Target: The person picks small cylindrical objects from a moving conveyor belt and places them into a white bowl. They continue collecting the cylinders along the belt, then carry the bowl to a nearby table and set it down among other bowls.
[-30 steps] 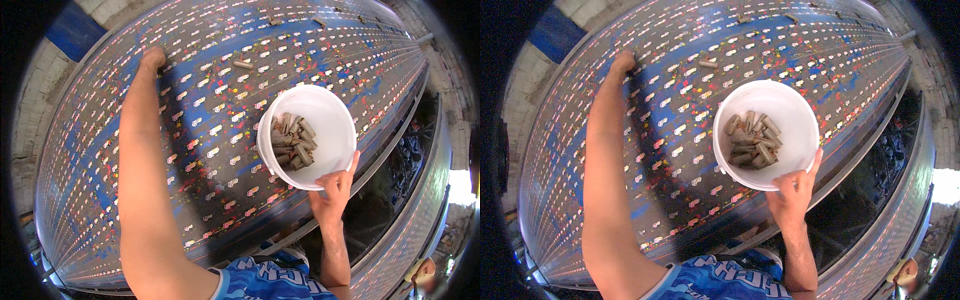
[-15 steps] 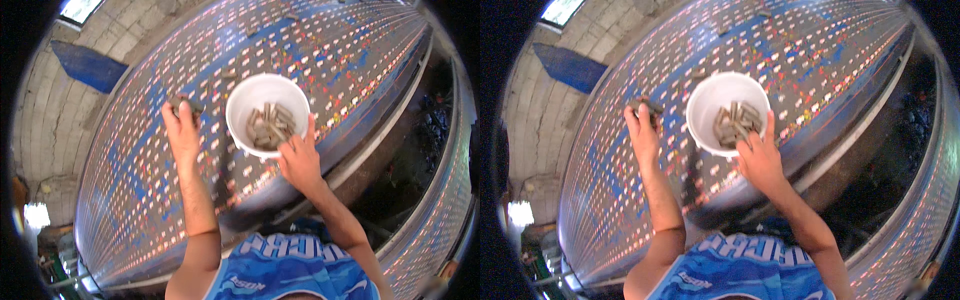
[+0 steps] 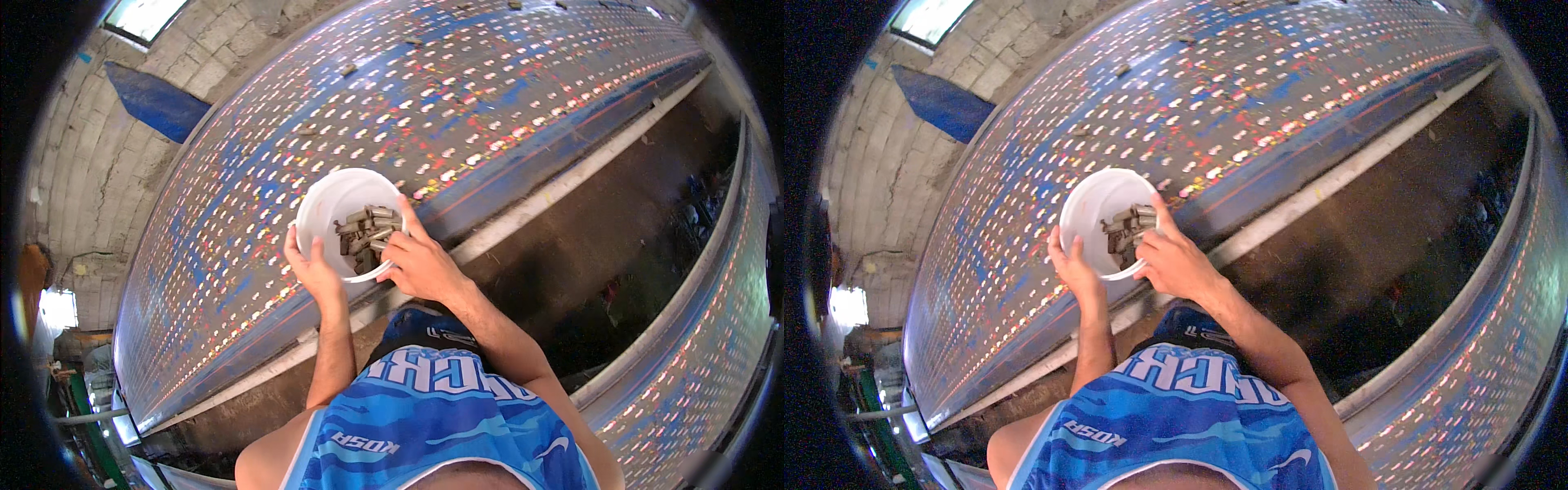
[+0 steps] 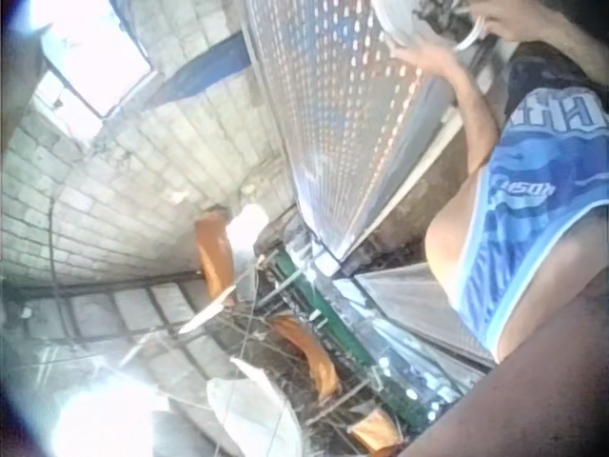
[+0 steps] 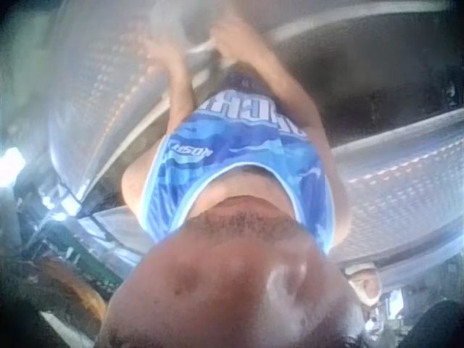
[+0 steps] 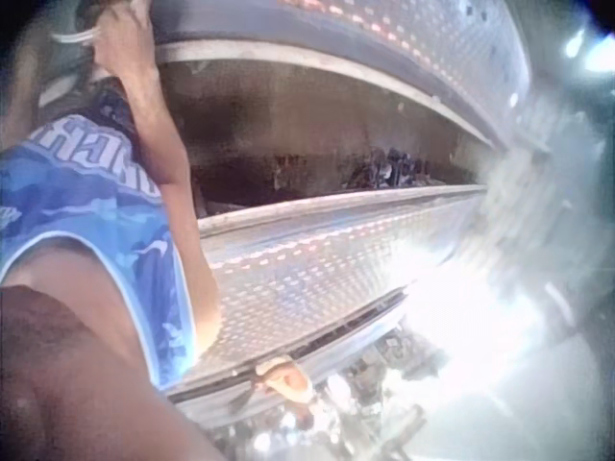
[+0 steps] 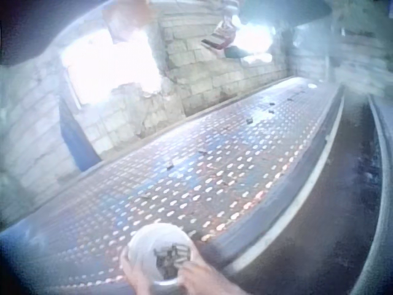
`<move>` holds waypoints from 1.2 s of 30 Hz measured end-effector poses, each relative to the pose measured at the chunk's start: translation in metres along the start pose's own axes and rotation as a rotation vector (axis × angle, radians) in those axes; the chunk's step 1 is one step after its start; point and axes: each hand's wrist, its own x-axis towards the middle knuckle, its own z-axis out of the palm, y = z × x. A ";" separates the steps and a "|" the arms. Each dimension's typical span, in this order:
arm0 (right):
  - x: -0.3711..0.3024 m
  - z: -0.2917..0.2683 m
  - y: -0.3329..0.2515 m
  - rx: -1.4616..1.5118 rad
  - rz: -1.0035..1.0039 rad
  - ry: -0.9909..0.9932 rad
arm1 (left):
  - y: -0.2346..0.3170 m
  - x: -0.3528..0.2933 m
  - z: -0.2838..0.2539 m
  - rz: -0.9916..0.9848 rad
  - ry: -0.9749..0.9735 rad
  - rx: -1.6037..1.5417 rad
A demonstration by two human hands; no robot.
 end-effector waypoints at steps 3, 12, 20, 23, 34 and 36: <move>-0.014 -0.030 0.014 -0.038 -0.066 -0.042 | 0.008 -0.024 0.009 -0.274 -0.076 -0.282; -0.017 -0.081 0.066 0.009 -0.006 0.015 | 0.066 -0.021 0.079 -0.304 -0.102 -0.453; 0.023 -0.169 0.147 -0.305 0.106 -0.017 | 0.080 -0.010 0.234 -0.275 -0.247 -0.408; 0.040 -0.220 0.202 -0.370 0.127 0.016 | 0.107 -0.016 0.323 -0.244 -0.275 -0.485; 0.093 -0.266 0.278 -0.689 0.329 -0.010 | 0.049 0.101 0.449 0.187 -0.411 -0.276; 0.092 -0.265 0.277 -0.671 0.354 -0.004 | -0.006 0.168 0.401 0.189 -0.176 0.175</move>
